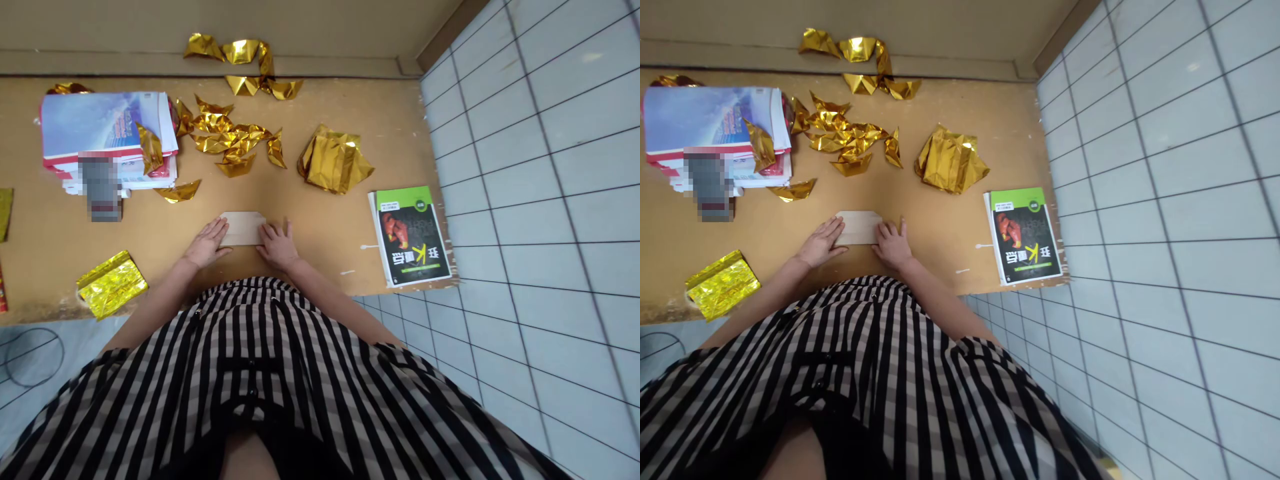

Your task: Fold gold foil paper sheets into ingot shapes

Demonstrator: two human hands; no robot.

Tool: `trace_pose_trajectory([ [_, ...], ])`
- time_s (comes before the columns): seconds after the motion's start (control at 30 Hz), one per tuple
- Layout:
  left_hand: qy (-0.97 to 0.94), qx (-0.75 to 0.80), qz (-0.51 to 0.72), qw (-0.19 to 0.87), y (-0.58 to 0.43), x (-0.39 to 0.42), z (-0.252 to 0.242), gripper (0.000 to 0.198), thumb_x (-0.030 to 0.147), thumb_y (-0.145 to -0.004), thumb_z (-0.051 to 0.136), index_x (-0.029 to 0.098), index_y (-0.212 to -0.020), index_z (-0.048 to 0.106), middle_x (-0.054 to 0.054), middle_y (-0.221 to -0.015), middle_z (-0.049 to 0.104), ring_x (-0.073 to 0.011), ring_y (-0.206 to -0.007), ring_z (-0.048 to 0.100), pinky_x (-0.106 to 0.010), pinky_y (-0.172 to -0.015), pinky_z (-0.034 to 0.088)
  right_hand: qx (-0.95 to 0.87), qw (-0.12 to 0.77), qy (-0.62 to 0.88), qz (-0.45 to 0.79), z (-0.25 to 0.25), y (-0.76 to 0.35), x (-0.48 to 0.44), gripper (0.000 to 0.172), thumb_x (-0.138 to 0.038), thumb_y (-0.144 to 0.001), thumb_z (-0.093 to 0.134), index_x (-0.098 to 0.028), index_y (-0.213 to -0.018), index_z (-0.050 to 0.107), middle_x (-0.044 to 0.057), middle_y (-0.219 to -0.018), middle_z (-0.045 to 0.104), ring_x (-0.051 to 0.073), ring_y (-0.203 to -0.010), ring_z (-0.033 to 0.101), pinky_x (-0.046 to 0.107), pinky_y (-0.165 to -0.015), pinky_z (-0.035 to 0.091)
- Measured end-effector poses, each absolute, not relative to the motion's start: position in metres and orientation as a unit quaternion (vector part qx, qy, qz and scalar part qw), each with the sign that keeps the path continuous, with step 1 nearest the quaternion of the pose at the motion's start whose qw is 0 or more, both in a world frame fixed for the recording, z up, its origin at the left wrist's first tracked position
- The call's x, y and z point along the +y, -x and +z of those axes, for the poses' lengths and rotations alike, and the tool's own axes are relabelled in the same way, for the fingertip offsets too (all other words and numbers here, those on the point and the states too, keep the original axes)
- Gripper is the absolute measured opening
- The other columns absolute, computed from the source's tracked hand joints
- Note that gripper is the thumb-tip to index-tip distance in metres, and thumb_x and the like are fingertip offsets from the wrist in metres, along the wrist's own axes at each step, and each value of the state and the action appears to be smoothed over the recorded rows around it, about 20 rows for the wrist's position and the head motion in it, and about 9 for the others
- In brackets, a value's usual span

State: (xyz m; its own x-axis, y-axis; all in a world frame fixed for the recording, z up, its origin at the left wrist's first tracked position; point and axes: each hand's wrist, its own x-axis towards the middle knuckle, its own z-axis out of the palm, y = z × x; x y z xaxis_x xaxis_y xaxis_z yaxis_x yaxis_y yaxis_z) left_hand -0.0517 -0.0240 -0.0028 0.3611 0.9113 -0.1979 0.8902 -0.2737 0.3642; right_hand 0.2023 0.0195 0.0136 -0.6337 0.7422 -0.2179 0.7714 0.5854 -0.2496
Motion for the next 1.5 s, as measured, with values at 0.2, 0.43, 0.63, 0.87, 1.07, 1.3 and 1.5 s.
trace_pose_trajectory([
  [0.2,-0.789,0.572,0.057,0.217,0.054,-0.022,-0.006,0.055,0.037,-0.094,0.047,0.015,-0.145,0.048,-0.014,-0.155,0.044,-0.0278,-0.147,0.035,-0.049,-0.121,0.031,0.892,0.060,-0.418,-0.162,0.015,-0.201,0.025,0.050,-0.033,-0.098,0.041,-0.013,-0.142,0.052,0.018,-0.141,0.055,0.034,-0.133,0.044,0.067,-0.121,0.009],
  [0.43,-0.792,0.565,0.069,0.222,0.058,-0.020,-0.008,0.053,0.035,-0.090,0.050,0.015,-0.139,0.055,-0.013,-0.153,0.046,-0.0284,-0.145,0.038,-0.050,-0.121,0.033,0.897,0.056,-0.402,-0.174,0.014,-0.206,0.030,0.052,-0.023,-0.094,0.041,-0.017,-0.144,0.051,0.016,-0.140,0.057,0.033,-0.132,0.044,0.063,-0.121,0.012],
  [0.63,-0.767,0.587,0.130,0.224,0.056,-0.018,-0.010,0.042,0.037,-0.095,0.044,0.017,-0.125,0.065,-0.012,-0.145,0.056,-0.0264,-0.138,0.048,-0.051,-0.118,0.038,0.878,0.024,-0.441,-0.185,0.011,-0.205,0.033,0.045,-0.031,-0.100,0.033,-0.021,-0.134,0.061,0.014,-0.133,0.062,0.031,-0.123,0.049,0.055,-0.114,0.026],
  [0.87,-0.714,0.629,0.212,0.222,0.051,-0.012,-0.019,0.035,0.037,-0.096,0.043,0.021,-0.113,0.070,-0.009,-0.126,0.069,-0.0249,-0.125,0.059,-0.049,-0.112,0.045,0.837,-0.033,-0.511,-0.192,0.003,-0.195,0.042,0.043,-0.040,-0.102,0.034,-0.024,-0.111,0.073,0.011,-0.114,0.069,0.029,-0.108,0.056,0.046,-0.098,0.037],
  [1.07,-0.708,0.650,0.211,0.178,0.048,-0.004,-0.020,0.035,0.024,-0.091,0.043,0.020,-0.115,0.069,-0.009,-0.118,0.072,-0.0251,-0.116,0.062,-0.048,-0.107,0.049,0.798,-0.026,-0.568,-0.198,0.003,-0.184,0.052,0.034,-0.034,-0.098,0.042,-0.021,-0.103,0.073,0.013,-0.105,0.070,0.030,-0.106,0.057,0.045,-0.095,0.038],
  [1.3,-0.705,0.668,0.184,0.150,0.040,-0.005,-0.014,0.041,0.016,-0.090,0.040,0.016,-0.123,0.065,-0.014,-0.121,0.069,-0.0267,-0.118,0.061,-0.047,-0.109,0.046,0.776,-0.023,-0.601,-0.191,0.004,-0.176,0.053,0.026,-0.027,-0.093,0.046,-0.021,-0.104,0.069,0.014,-0.109,0.069,0.031,-0.107,0.057,0.046,-0.095,0.036],
  [1.5,-0.781,0.592,0.153,0.127,0.026,-0.012,-0.011,0.043,0.015,-0.095,0.035,0.015,-0.131,0.059,-0.018,-0.141,0.057,-0.0267,-0.136,0.048,-0.050,-0.116,0.036,0.771,-0.014,-0.604,-0.203,0.008,-0.176,0.054,0.025,-0.026,-0.092,0.048,-0.021,-0.107,0.066,0.014,-0.110,0.068,0.031,-0.109,0.056,0.045,-0.094,0.036],
])
